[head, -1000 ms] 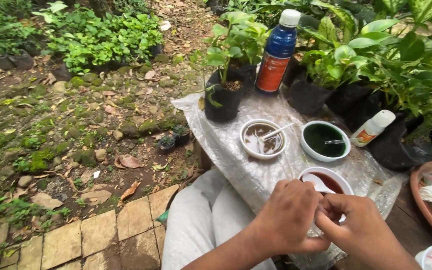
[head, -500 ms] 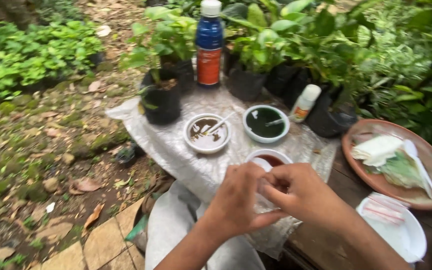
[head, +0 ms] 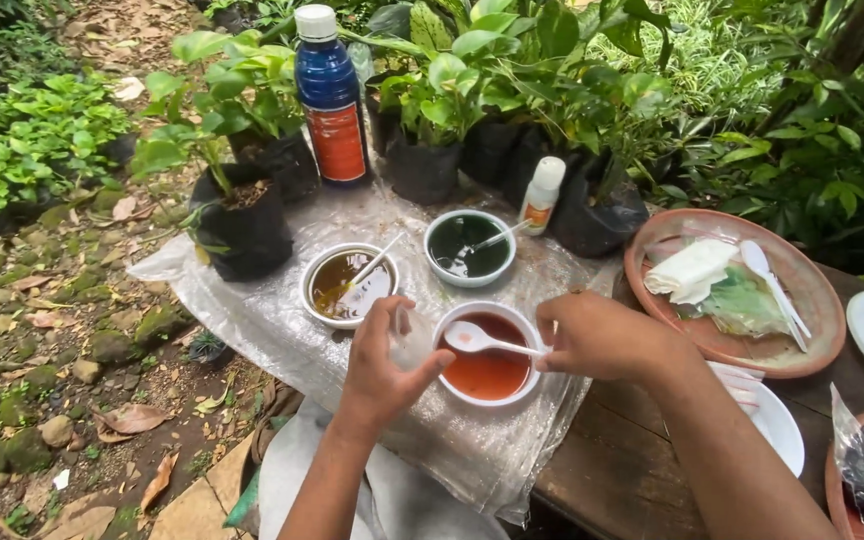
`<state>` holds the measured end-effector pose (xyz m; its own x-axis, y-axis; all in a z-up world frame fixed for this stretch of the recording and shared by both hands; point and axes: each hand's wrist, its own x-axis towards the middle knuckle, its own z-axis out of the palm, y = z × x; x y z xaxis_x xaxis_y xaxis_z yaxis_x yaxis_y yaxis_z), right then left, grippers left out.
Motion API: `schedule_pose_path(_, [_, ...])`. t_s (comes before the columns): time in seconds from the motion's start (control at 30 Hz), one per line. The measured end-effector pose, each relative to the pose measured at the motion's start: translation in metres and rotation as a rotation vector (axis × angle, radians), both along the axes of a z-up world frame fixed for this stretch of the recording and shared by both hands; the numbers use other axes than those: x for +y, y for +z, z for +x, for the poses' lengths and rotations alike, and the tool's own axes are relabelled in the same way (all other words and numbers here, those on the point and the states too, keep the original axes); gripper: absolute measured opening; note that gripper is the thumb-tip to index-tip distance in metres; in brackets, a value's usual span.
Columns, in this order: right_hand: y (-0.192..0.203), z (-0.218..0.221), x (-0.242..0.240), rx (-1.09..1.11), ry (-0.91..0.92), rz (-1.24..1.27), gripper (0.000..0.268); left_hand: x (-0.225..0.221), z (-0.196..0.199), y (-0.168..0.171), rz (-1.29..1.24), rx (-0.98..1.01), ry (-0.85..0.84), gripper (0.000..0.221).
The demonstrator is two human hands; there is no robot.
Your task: The person uses a white spoon to transfer a reddish liquid from a white bowl into a small clear measuring cup, then pours the contents of the cup back into the bowl while stirring.
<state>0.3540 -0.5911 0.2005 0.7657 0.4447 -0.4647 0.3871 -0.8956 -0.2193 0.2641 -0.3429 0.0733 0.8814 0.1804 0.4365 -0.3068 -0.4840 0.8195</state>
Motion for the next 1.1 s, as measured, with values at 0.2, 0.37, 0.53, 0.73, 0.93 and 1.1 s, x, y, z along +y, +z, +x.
schedule_pose_path(0.2, [-0.021,0.006,0.001,0.071,-0.017,-0.056,0.020,-0.014,0.016,0.009,0.063,-0.008,-0.020,0.089])
schedule_pose_path(0.37, [-0.001,0.002,0.001,0.084,-0.023,-0.067,0.023,-0.021,0.015,0.015,0.082,-0.025,-0.021,0.088])
schedule_pose_path(0.53, [-0.013,0.007,-0.005,0.083,-0.042,-0.107,0.019,-0.020,0.022,0.000,-0.008,0.000,-0.106,0.082])
schedule_pose_path(0.73, [-0.012,0.007,-0.006,0.055,-0.035,-0.113,0.016,-0.019,0.021,-0.006,-0.064,0.010,-0.142,0.071])
schedule_pose_path(0.93, [-0.010,0.006,-0.008,0.039,-0.032,-0.132,0.016,-0.018,0.018,-0.007,0.017,-0.033,-0.143,0.067])
schedule_pose_path(1.1, [-0.020,0.009,-0.007,0.036,-0.053,-0.119,0.015,-0.021,0.011,-0.011,-0.069,0.015,-0.124,0.070])
